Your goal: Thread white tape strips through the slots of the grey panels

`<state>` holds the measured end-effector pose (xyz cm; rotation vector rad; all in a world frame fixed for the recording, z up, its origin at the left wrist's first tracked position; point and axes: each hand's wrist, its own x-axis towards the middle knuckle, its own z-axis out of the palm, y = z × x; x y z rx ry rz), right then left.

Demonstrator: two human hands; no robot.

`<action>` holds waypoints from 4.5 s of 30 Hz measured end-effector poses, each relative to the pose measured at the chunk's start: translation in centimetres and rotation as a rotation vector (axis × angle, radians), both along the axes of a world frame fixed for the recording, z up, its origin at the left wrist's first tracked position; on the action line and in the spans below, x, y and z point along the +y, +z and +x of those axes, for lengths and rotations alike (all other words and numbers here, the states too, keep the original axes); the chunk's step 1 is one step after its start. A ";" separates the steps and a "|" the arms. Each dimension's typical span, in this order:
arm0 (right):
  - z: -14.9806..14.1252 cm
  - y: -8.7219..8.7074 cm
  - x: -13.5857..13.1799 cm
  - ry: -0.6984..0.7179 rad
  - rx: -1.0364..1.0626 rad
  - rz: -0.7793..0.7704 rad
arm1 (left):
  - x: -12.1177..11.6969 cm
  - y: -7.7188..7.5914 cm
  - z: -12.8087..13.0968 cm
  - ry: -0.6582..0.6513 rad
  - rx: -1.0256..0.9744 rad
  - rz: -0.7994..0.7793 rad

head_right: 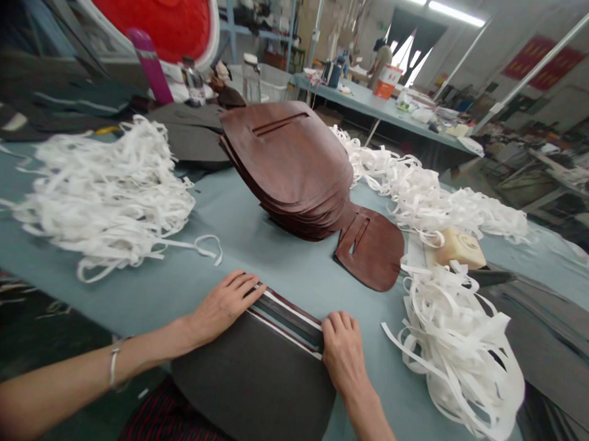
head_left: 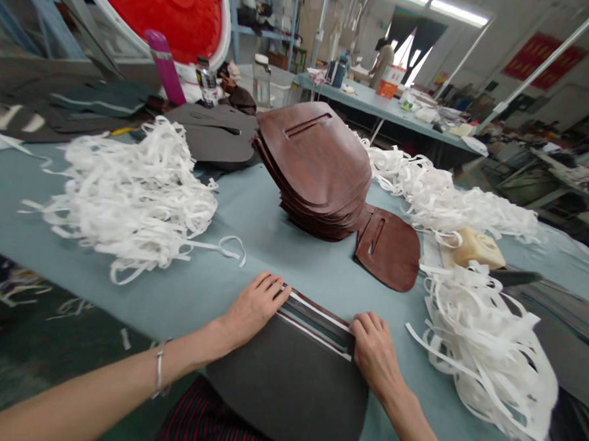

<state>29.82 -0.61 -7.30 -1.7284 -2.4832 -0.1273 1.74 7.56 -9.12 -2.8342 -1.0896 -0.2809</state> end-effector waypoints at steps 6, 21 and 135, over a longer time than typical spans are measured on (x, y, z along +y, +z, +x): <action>-9.8 -1.1 4.4 0.058 0.056 0.046 | -0.5 -0.3 0.6 0.019 0.006 -0.029; -4.2 -1.3 1.2 -0.030 0.003 0.063 | 0.4 0.2 -2.3 0.197 -0.290 -0.096; -6.9 -1.7 -7.6 -0.004 0.726 -0.113 | -10.2 0.6 -1.6 0.327 -0.323 -0.372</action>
